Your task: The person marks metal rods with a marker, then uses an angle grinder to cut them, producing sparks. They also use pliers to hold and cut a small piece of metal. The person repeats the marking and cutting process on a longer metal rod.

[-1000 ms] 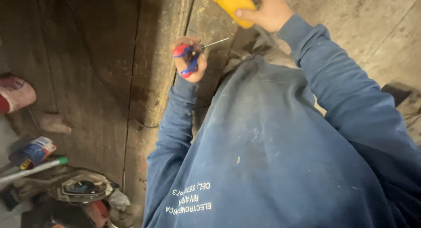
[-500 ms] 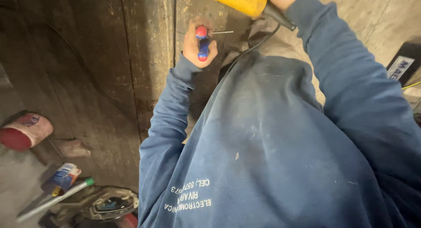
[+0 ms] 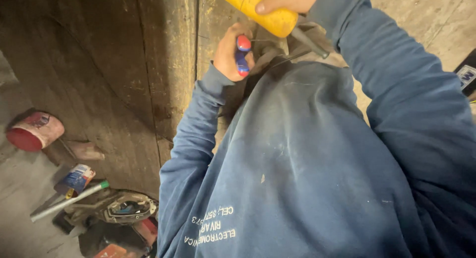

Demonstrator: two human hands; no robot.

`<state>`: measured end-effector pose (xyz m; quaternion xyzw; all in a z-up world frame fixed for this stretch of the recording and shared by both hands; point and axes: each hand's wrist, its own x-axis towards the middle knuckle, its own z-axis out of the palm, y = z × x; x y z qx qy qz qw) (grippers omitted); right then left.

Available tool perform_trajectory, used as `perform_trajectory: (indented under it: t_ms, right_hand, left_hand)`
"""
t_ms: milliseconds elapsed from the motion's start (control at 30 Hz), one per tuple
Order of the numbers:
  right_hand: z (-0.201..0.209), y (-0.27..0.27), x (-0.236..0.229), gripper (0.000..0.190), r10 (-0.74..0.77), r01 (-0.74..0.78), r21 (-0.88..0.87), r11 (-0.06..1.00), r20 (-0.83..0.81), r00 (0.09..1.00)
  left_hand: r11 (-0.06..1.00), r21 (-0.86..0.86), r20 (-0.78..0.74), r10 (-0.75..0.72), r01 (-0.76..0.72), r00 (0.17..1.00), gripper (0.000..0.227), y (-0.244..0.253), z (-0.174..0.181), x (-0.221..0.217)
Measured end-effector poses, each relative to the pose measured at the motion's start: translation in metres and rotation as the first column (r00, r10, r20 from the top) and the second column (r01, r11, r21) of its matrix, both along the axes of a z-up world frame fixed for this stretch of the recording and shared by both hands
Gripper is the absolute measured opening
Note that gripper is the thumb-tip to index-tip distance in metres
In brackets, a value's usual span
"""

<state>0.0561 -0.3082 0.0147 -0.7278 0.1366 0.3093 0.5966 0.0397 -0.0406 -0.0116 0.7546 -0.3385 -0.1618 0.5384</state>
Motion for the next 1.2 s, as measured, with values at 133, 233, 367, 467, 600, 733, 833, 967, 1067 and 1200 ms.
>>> perform_trajectory:
  t_ms: [133,233,367,467,600,733,833,967,1067,1200]
  right_hand:
    - [-0.045,-0.029,-0.034,0.058,0.139,-0.144,0.226,0.963,0.038,0.990]
    - [-0.023,-0.063,-0.087,0.065,0.145,-0.109,-0.097,0.989,0.565,0.812]
    - [0.031,-0.066,-0.191,0.068,-0.123,0.264,-0.136,0.955,0.628,0.769]
    - [0.037,-0.075,-0.264,0.066,-0.342,0.417,-0.008,0.909,0.561,0.754]
    - [0.007,-0.074,-0.323,0.059,-0.404,0.454,0.040,0.890,0.531,0.745]
    - [-0.040,-0.065,-0.329,0.054,-0.416,0.425,0.110,0.899,0.521,0.745]
    - [-0.061,-0.038,-0.317,0.052,-0.402,0.389,0.139,0.911,0.516,0.757]
    - [-0.099,-0.022,-0.324,0.058,-0.740,0.644,0.700,0.308,-0.249,0.624]
    - [-0.123,0.015,-0.345,0.059,-0.676,0.710,0.674,0.205,-0.427,0.601]
    - [-0.096,0.058,-0.337,0.065,-0.727,0.719,0.603,0.345,-0.313,0.611]
  left_hand:
    - [0.999,-0.036,-0.017,0.013,-0.014,1.000,0.043,0.000,0.003,-0.001]
    - [0.999,-0.044,-0.024,0.013,-0.014,1.000,0.042,0.001,-0.003,-0.006]
    - [0.996,-0.075,-0.072,0.049,-0.054,0.996,0.042,0.001,-0.011,0.001]
    - [0.994,-0.089,-0.132,0.054,-0.067,0.990,0.044,-0.001,-0.015,0.010]
    - [0.987,-0.132,-0.096,0.078,-0.090,0.992,0.053,0.007,-0.031,0.010]
    - [0.969,-0.242,-0.251,-0.005,-0.057,0.968,0.048,0.014,-0.031,0.012]
    - [0.962,-0.235,-0.323,0.059,-0.140,0.945,0.047,0.011,-0.033,0.008]
    - [0.975,-0.210,0.055,0.091,-0.077,0.994,0.045,0.002,-0.022,0.001]
    - [0.975,-0.208,0.067,0.094,-0.078,0.993,0.041,0.007,-0.028,-0.012]
    - [0.977,-0.211,0.154,0.006,0.027,0.988,0.041,0.002,-0.009,-0.004]
